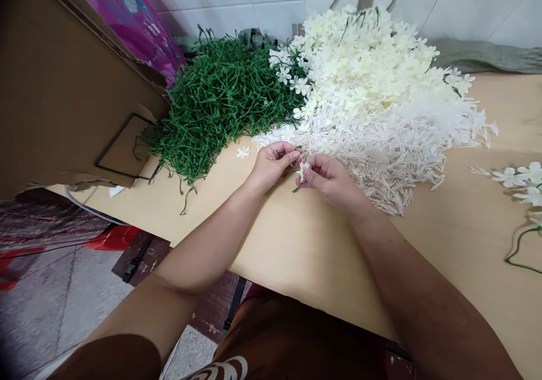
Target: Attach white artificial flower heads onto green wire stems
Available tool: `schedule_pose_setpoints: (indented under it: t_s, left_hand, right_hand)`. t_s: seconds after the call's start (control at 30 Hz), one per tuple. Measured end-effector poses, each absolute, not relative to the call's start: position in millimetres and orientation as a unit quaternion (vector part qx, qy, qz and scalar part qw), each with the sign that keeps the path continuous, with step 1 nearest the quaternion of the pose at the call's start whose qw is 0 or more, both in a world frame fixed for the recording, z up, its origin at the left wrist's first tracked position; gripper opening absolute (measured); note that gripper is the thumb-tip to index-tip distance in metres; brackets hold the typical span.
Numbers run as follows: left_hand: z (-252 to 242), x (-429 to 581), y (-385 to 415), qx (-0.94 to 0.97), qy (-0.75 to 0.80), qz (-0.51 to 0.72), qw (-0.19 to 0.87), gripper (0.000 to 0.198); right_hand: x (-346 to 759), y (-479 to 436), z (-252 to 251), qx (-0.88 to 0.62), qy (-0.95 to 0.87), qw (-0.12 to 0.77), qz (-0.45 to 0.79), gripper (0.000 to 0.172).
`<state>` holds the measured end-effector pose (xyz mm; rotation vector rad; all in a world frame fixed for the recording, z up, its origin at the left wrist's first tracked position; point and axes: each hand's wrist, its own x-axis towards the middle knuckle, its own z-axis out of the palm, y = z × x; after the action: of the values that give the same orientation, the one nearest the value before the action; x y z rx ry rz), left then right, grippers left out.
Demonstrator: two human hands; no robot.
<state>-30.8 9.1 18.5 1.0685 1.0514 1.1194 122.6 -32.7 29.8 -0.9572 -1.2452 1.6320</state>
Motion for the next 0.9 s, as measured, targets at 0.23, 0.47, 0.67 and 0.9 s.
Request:
schedule_pose_setpoints:
  t_s: [0.23, 0.47, 0.67, 0.9]
  left_hand:
    - [28.2, -35.6, 10.2, 0.461, 0.451, 0.502, 0.576, 0.013]
    - [35.6, -56.8, 21.3, 0.382, 0.449, 0.572, 0.57, 0.006]
    - [31.7, -71.5, 33.0, 0.316, 0.434, 0.619, 0.574, 0.008]
    - [33.6, -94.4, 45.2, 0.18, 0.419, 0.696, 0.555, 0.012]
  right_hand:
    - [111.3, -38.0, 26.8, -0.373, -0.514, 0.423, 0.647, 0.043]
    - [111.7, -41.6, 33.6, -0.399, -0.533, 0.441, 0.602, 0.04]
    - [126.4, -33.9, 63.1, -0.425, -0.589, 0.495, 0.478, 0.038]
    - [136.8, -28.8, 78.6, -0.4, -0.586, 0.525, 0.471, 0.032]
